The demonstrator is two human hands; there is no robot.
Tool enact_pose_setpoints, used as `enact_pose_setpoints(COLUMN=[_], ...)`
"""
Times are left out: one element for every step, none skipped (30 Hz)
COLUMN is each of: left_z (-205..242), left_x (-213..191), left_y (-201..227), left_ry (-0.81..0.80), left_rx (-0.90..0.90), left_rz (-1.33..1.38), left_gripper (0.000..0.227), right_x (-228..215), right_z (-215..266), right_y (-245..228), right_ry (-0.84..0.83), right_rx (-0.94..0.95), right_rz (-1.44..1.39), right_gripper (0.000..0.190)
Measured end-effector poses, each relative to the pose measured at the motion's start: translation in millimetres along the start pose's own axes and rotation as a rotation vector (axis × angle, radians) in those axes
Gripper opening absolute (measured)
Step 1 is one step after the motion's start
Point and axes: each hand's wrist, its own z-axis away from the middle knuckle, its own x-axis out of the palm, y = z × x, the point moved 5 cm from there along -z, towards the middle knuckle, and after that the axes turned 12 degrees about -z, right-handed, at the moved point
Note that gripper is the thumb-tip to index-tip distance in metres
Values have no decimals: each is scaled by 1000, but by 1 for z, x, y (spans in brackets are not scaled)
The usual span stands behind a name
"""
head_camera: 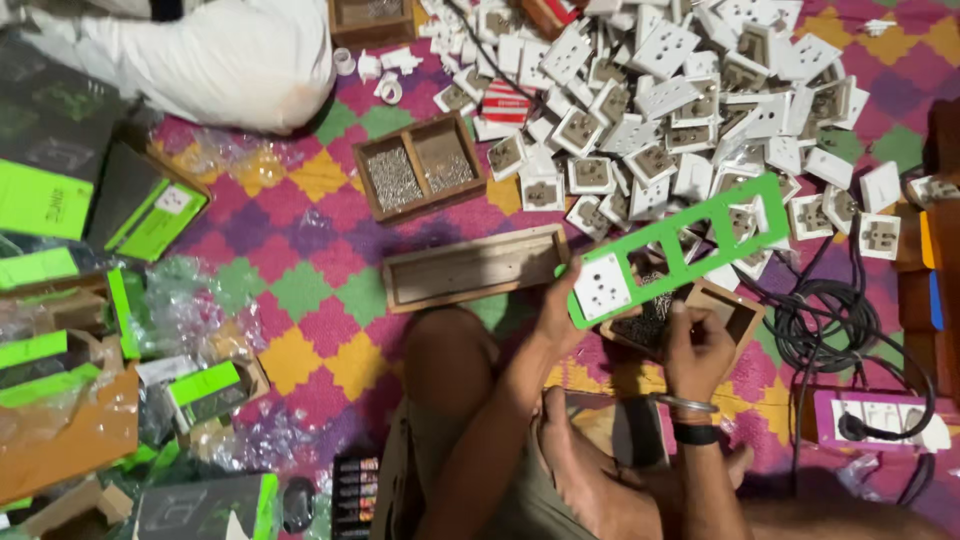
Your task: The person sits on a colorful mat and assembles electrical socket components into a green plastic frame. They insert white socket modules, secure them with screws from a wooden box, and handle multiple completed units scattered on the floor.
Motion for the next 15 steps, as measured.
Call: enact_pose_setpoints(left_z=[3, 6, 6, 4, 4, 4, 5, 8, 8, 7, 6, 6, 7, 9, 8], left_x=[0, 1, 1, 2, 3, 5, 8, 10, 11, 11, 11, 10, 9, 8, 7], left_y=[2, 2, 3, 3, 3, 1, -2, -5, -3, 0, 2, 3, 0, -3, -3], left_ry=[-27, -53, -42, -32, -24, -24, -24, -25, -32, -40, -43, -37, -27, -17, -17], left_rx=[21, 43, 33, 23, 4, -18, -39, -60, -48, -36, -20, -9, -6, -4, -9], left_rz=[17, 34, 53, 72, 89, 76, 67, 57, 38, 20, 5, -19, -34, -50, -36], left_gripper=[72, 76, 76, 76, 75, 76, 76, 77, 76, 76, 75, 76, 76, 76, 76], right_x=[-3, -3, 3, 10, 15, 18, 19, 18, 19, 22, 21, 18, 12, 6, 0], right_z=[8, 15, 17, 17, 19, 19, 18, 19, 18, 15, 13, 13, 18, 22, 20], right_y=[2, 6, 14, 24, 33, 40, 47, 51, 54, 55, 54, 46, 37, 26, 24], right_ry=[-80, -161, -223, -285, -338, -330, -323, -315, -300, -285, -277, -244, -215, -185, -151], right_rx=[-85, -172, -183, -195, -199, -204, -210, -215, -210, -205, -202, -261, -310, -357, -165], right_rz=[161, 321, 453, 585, 717, 712, 709, 706, 677, 647, 620, 547, 482, 417, 258], right_gripper=[15, 13, 16, 19, 23, 17, 13, 12, 11, 12, 13, 12, 12, 11, 14])
